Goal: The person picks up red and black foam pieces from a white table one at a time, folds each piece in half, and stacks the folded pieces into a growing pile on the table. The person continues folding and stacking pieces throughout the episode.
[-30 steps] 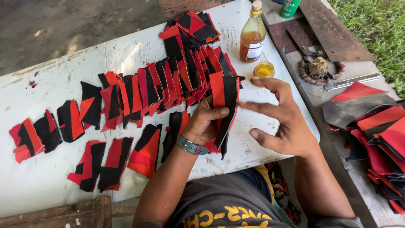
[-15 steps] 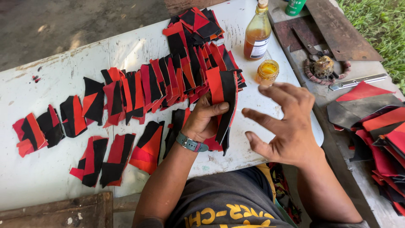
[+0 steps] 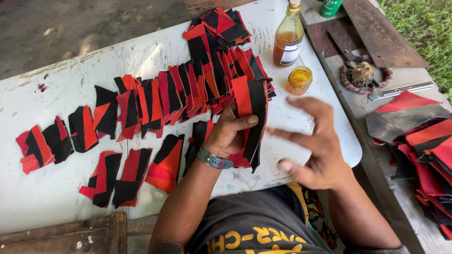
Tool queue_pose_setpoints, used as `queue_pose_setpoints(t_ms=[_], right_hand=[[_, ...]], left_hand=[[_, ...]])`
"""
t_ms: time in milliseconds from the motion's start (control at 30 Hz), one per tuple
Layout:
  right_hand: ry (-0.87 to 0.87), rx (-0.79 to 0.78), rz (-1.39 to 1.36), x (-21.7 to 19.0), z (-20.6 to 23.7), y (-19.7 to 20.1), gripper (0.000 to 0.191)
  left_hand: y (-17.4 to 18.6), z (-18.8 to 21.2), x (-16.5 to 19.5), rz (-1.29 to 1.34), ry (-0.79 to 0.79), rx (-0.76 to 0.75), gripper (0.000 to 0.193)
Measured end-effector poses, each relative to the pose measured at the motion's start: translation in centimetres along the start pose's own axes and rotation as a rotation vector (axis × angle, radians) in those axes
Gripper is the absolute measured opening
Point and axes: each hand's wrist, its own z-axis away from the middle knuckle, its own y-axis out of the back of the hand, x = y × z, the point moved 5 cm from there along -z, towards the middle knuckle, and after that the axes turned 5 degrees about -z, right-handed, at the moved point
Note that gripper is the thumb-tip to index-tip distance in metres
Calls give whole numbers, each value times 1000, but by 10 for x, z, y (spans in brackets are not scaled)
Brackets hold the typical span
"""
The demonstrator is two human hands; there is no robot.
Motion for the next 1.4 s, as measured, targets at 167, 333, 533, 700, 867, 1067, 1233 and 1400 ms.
queue_pose_setpoints(t_ms=[167,333,533,700,867,1067,1233,1400], right_hand=[[-71,-62,-124,14,5,-12,67],[-183,-91,-275,24,11,-16,78],[-38,-47,-19,7,17,-23,66],[24,48,299,1,10,-24,60],[48,134,269,-11,13,-13,50],[-400,214,-557,20,9,-44,98],[-463,308,-614,40,15,-49,99],[-480,197,-535,47,8,-38,98]], left_hand=[[-3,1,1,32,-16,-20,44],[0,1,1,-19,-37,-14,38],[5,0,2,42,-67,25,34],[3,2,4,20,-61,3,34],[5,2,9,1,-90,63,34],[-10,-2,31,-321,-355,112,31],[-17,6,27,-159,-216,-23,34],[-6,14,-4,-109,-195,55,22]])
